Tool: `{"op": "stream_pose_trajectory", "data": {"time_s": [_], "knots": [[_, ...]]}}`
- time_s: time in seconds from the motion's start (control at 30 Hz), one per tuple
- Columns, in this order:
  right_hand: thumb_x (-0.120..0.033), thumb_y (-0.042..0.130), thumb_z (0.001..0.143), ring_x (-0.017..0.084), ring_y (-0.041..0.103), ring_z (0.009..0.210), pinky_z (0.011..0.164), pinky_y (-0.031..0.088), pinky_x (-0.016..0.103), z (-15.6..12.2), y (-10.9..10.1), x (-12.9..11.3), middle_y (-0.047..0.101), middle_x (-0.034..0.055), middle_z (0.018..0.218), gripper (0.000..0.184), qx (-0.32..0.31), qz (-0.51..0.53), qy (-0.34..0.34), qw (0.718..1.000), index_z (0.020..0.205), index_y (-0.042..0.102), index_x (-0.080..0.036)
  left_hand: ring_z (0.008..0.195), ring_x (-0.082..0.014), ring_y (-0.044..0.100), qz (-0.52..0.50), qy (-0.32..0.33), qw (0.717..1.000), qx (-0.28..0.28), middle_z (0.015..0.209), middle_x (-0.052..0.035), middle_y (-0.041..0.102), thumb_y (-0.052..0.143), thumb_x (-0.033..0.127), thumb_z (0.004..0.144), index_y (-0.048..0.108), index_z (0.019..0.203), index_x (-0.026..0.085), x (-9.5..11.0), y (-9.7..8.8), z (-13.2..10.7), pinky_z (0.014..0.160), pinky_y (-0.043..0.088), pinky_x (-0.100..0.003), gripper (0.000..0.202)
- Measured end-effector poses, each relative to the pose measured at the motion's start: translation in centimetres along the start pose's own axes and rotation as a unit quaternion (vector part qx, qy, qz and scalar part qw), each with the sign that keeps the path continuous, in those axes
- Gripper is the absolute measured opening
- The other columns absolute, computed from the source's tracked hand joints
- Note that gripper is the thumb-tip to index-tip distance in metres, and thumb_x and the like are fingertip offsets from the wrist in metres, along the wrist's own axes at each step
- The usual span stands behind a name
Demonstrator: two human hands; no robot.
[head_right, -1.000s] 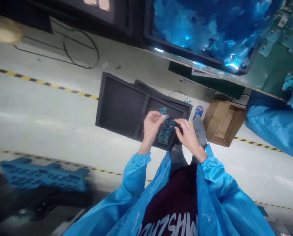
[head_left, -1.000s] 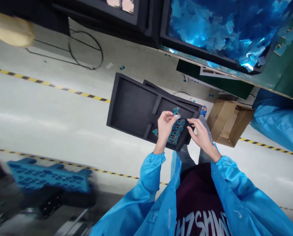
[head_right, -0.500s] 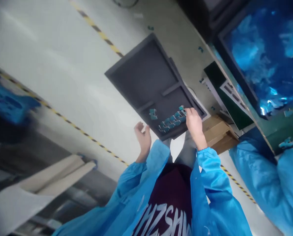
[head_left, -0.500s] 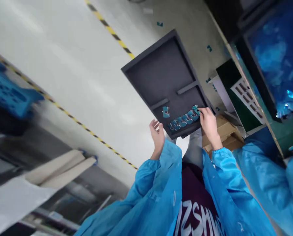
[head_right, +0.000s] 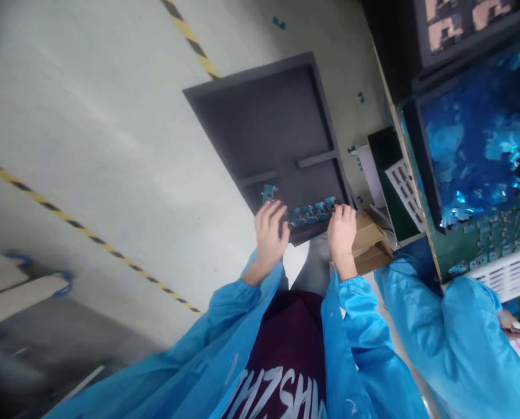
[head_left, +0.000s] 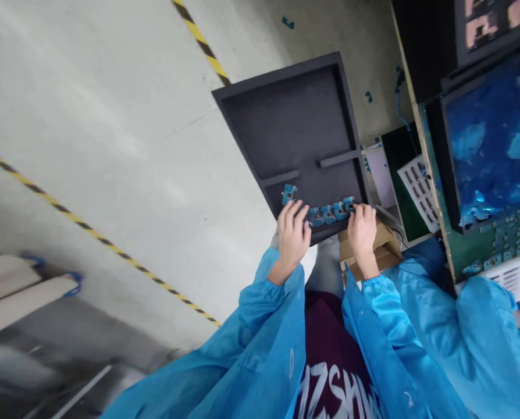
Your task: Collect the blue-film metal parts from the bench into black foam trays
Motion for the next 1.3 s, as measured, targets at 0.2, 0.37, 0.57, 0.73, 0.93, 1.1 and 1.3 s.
{"op": "stream_pose_trajectory", "data": {"time_s": [0.2, 0.37, 0.57, 0.73, 0.93, 1.1, 1.3], "knots": [[-0.02, 0.036, 0.111, 0.037, 0.059, 0.125, 0.112, 0.054, 0.062, -3.4, -0.1, -0.3, 0.065, 0.0246, 0.14, 0.045, 0.059, -0.012, -0.007, 0.998, 0.142, 0.068, -0.01, 0.16, -0.0427, 0.048, 0.104, 0.145, 0.952, -0.248, 0.17, -0.0179, 0.055, 0.049, 0.011, 0.103, 0.063, 0.153, 0.018, 3.2, 6.1, 3.8, 0.129, 0.043, -0.068, 0.052], [-0.026, 0.051, 0.111, 0.03, 0.066, 0.127, 0.111, 0.059, 0.05, -9.5, -4.9, 6.6, 0.07, 0.0152, 0.136, 0.033, 0.234, 0.028, 0.063, 0.97, 0.137, 0.07, -0.019, 0.155, -0.0411, 0.053, 0.194, 0.202, 0.919, -0.276, 0.165, -0.0214, 0.06, 0.044, 0.019, 0.11, 0.065, 0.152, 0.011, 4.2, 6.1, 4.5, 0.128, 0.044, -0.065, 0.047], [-0.03, 0.053, 0.108, 0.029, 0.063, 0.138, 0.119, 0.056, 0.052, -16.9, -13.9, 21.8, 0.067, 0.0179, 0.142, 0.038, 0.421, 0.028, 0.238, 0.875, 0.142, 0.065, -0.018, 0.157, -0.045, 0.051, 0.102, 0.321, 0.912, -0.234, 0.164, -0.0174, 0.06, 0.053, 0.021, 0.109, 0.047, 0.171, 0.028, 10.9, 9.0, 4.5, 0.124, 0.045, -0.072, 0.063], [-0.027, 0.046, 0.108, 0.033, 0.044, 0.161, 0.134, 0.041, 0.054, -15.7, -14.3, 31.0, 0.049, 0.0296, 0.166, 0.054, 0.392, 0.022, 0.341, 0.854, 0.156, 0.053, -0.004, 0.138, -0.0401, 0.067, 0.076, 0.517, 0.806, -0.277, 0.14, -0.0155, 0.076, 0.059, 0.006, 0.102, 0.059, 0.155, 0.021, 22.2, 19.4, 1.0, 0.109, 0.059, -0.059, 0.055], [-0.039, 0.044, 0.111, 0.043, 0.028, 0.169, 0.132, 0.035, 0.07, -11.3, -11.6, 34.8, 0.028, 0.033, 0.18, 0.066, 0.401, 0.061, 0.481, 0.777, 0.169, 0.041, -0.006, 0.143, -0.0379, 0.063, 0.066, 0.572, 0.735, -0.357, 0.142, -0.0137, 0.075, 0.054, 0.007, 0.104, 0.062, 0.146, 0.023, 29.5, 32.4, -2.1, 0.11, 0.058, -0.058, 0.045], [-0.031, 0.036, 0.113, 0.033, 0.026, 0.171, 0.137, 0.033, 0.061, -10.6, -11.9, 34.0, 0.035, 0.0229, 0.179, 0.059, 0.424, 0.121, 0.421, 0.793, 0.168, 0.045, -0.012, 0.146, -0.0395, 0.059, 0.109, 0.542, 0.694, -0.462, 0.145, -0.0168, 0.071, 0.05, 0.013, 0.107, 0.066, 0.143, 0.025, 31.5, 41.3, -4.5, 0.116, 0.055, -0.064, 0.041], [-0.024, 0.042, 0.107, 0.037, 0.027, 0.17, 0.133, 0.037, 0.063, -11.5, -12.3, 34.4, 0.031, 0.0272, 0.18, 0.066, 0.418, 0.13, 0.423, 0.793, 0.171, 0.036, -0.007, 0.148, -0.0367, 0.056, 0.259, 0.574, 0.602, -0.492, 0.159, -0.0236, 0.06, 0.047, 0.009, 0.106, 0.058, 0.154, 0.011, 33.1, 49.0, -6.9, 0.116, 0.054, -0.053, 0.049]]}}
Point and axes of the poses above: each hand's wrist, its own z-axis towards the middle knuckle, its own y-axis out of the palm, x = y × z, the point moved 3 cm from there along z, towards the middle knuckle
